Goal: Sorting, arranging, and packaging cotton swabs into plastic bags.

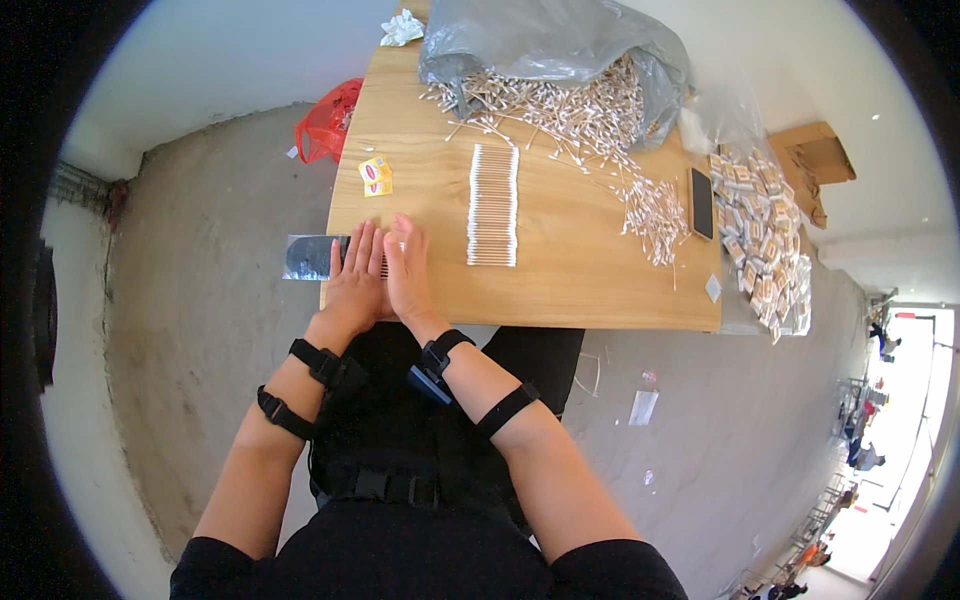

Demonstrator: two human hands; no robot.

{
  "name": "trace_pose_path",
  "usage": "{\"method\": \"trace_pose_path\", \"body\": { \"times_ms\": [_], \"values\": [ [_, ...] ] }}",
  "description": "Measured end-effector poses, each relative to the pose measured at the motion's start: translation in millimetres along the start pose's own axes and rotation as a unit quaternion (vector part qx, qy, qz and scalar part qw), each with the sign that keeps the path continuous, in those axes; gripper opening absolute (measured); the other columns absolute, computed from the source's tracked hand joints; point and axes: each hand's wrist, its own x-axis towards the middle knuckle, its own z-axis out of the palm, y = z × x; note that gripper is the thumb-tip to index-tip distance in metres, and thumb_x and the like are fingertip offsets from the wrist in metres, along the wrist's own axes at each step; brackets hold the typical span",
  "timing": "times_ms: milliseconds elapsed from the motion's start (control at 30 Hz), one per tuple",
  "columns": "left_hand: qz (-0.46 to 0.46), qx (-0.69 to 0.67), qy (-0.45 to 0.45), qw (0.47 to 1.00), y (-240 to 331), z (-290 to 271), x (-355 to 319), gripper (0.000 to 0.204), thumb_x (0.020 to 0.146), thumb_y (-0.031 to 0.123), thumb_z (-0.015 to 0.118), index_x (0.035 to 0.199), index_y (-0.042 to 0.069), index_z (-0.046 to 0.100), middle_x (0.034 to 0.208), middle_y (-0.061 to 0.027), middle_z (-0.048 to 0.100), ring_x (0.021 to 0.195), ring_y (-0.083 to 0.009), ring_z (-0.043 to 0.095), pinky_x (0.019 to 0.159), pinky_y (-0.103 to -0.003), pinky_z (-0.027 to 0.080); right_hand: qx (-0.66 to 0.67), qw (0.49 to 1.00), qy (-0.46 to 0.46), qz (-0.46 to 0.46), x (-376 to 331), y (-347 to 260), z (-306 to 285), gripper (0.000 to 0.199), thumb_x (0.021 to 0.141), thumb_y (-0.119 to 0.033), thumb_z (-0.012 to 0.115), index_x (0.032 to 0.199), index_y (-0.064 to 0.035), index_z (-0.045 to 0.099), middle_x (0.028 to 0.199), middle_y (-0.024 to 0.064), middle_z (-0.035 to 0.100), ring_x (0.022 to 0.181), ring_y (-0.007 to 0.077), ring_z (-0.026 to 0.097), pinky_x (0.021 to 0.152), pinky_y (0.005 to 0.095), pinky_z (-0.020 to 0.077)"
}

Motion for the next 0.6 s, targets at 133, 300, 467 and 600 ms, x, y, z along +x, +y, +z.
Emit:
{"method": "trace_pose_path", "body": {
  "times_ms": [133, 300, 467, 600],
  "values": [
    [-0.004, -0.037, -0.002, 0.999, -5.5, -11.2, -5.4, 0.102, 0.076, 0.065, 0.055, 0.146, 0.0, 0.021, 0.155, -0.0134, 0.016, 0.144, -0.0259, 0.01, 0.114, -0.05, 0.01, -0.085, 0.994, 0.067, -0.002, 14.5, 5.8, -2.6, 0.041, 0.092, -0.019, 0.047, 0.127, 0.0027, 0.043, 0.122, 0.0219, 0.043, 0.117, 0.036, 0.04, 0.103, 0.0429, 0.0306],
    [-0.018, -0.154, -0.016, 0.988, -5.3, -19.8, -6.6, 0.108, 0.074, 0.064, 0.058, 0.146, -0.004, 0.016, 0.155, -0.0159, 0.012, 0.145, -0.0278, 0.007, 0.114, -0.052, 0.006, -0.347, 0.928, 0.105, -0.086, 28.1, 1.4, 2.7, 0.044, 0.083, -0.005, 0.05, 0.125, 0.0011, 0.046, 0.12, 0.0195, 0.044, 0.115, 0.0357, 0.042, 0.103, 0.0455, 0.0298],
    [-0.03, -0.121, -0.021, 0.992, -5.5, -24.9, -4.1, 0.107, 0.074, 0.063, 0.058, 0.146, -0.003, 0.016, 0.155, -0.0151, 0.012, 0.145, -0.0271, 0.007, 0.114, -0.052, 0.006, -0.452, 0.871, 0.022, -0.191, 38.6, 5.8, 6.6, 0.045, 0.081, -0.003, 0.048, 0.126, -0.0004, 0.047, 0.12, 0.0171, 0.046, 0.115, 0.0354, 0.042, 0.106, 0.0484, 0.0268],
    [-0.027, -0.087, 0.005, 0.996, -10.9, -12.6, -4.1, 0.105, 0.075, 0.061, 0.058, 0.147, -0.002, 0.016, 0.155, -0.0137, 0.014, 0.145, -0.026, 0.007, 0.114, -0.052, 0.005, -0.444, 0.876, 0.015, -0.186, 39.7, 8.4, 13.8, 0.042, 0.082, -0.004, 0.048, 0.124, -0.001, 0.049, 0.119, 0.016, 0.046, 0.116, 0.0345, 0.042, 0.109, 0.0491, 0.0242]
  ]
}}
